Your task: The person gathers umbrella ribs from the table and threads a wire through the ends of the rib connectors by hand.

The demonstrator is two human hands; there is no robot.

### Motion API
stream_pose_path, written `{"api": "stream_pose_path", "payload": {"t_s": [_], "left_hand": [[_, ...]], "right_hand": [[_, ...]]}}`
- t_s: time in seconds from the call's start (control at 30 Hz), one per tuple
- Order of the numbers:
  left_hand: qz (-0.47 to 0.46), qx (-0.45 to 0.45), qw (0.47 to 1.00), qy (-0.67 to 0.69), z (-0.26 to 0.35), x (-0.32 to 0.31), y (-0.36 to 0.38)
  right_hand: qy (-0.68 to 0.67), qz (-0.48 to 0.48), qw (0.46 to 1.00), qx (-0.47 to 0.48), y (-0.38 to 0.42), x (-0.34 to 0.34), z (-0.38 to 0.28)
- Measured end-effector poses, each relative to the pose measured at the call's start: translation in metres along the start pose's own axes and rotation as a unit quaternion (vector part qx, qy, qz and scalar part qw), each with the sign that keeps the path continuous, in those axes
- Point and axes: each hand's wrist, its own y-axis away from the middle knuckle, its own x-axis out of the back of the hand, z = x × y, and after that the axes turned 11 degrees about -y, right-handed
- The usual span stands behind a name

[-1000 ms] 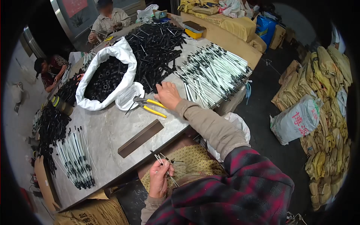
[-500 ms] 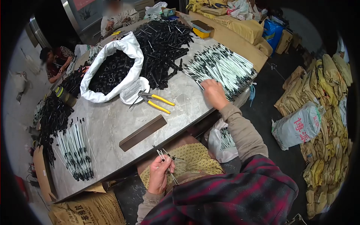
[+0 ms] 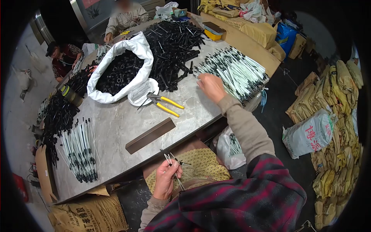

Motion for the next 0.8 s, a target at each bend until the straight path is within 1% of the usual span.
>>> {"api": "stream_pose_path", "payload": {"t_s": [0.1,0.13,0.27,0.37,0.4,0.5,0.53,0.63,0.73,0.77,0.8], "left_hand": [[-0.004,-0.003,1.0,0.007,0.0,0.001,0.0],[-0.001,-0.003,1.0,0.003,0.0,0.003,0.0],[0.005,0.004,1.0,0.014,-0.003,0.01,-0.001],[0.007,0.002,1.0,0.018,-0.002,0.016,-0.003],[0.007,0.003,1.0,0.019,-0.001,0.017,-0.004],[0.004,0.008,1.0,0.018,-0.001,0.02,-0.007],[0.003,0.01,1.0,0.017,-0.001,0.019,-0.009],[-0.009,0.017,1.0,0.01,-0.001,0.017,-0.009],[-0.017,0.012,1.0,0.011,-0.002,0.017,-0.009],[-0.016,0.01,1.0,0.012,-0.003,0.017,-0.008],[-0.015,0.006,1.0,0.013,-0.003,0.017,-0.008]], "right_hand": [[0.034,0.011,0.999,0.026,-0.037,-0.029,0.015],[0.058,-0.014,0.998,0.01,-0.048,-0.038,0.023],[0.107,-0.025,0.994,0.024,-0.072,-0.069,0.047],[0.092,-0.009,0.996,0.009,-0.078,-0.084,0.063],[0.097,0.003,0.995,0.003,-0.079,-0.082,0.058],[0.018,0.101,0.994,0.024,-0.082,-0.08,0.035],[-0.008,0.118,0.993,0.028,-0.084,-0.078,0.021],[-0.137,0.043,0.99,-0.011,-0.092,-0.079,-0.006],[-0.238,-0.012,0.971,0.02,-0.091,-0.056,-0.05],[-0.346,-0.044,0.937,0.012,-0.088,-0.04,-0.068],[-0.45,-0.076,0.89,0.002,-0.084,-0.019,-0.089]]}}
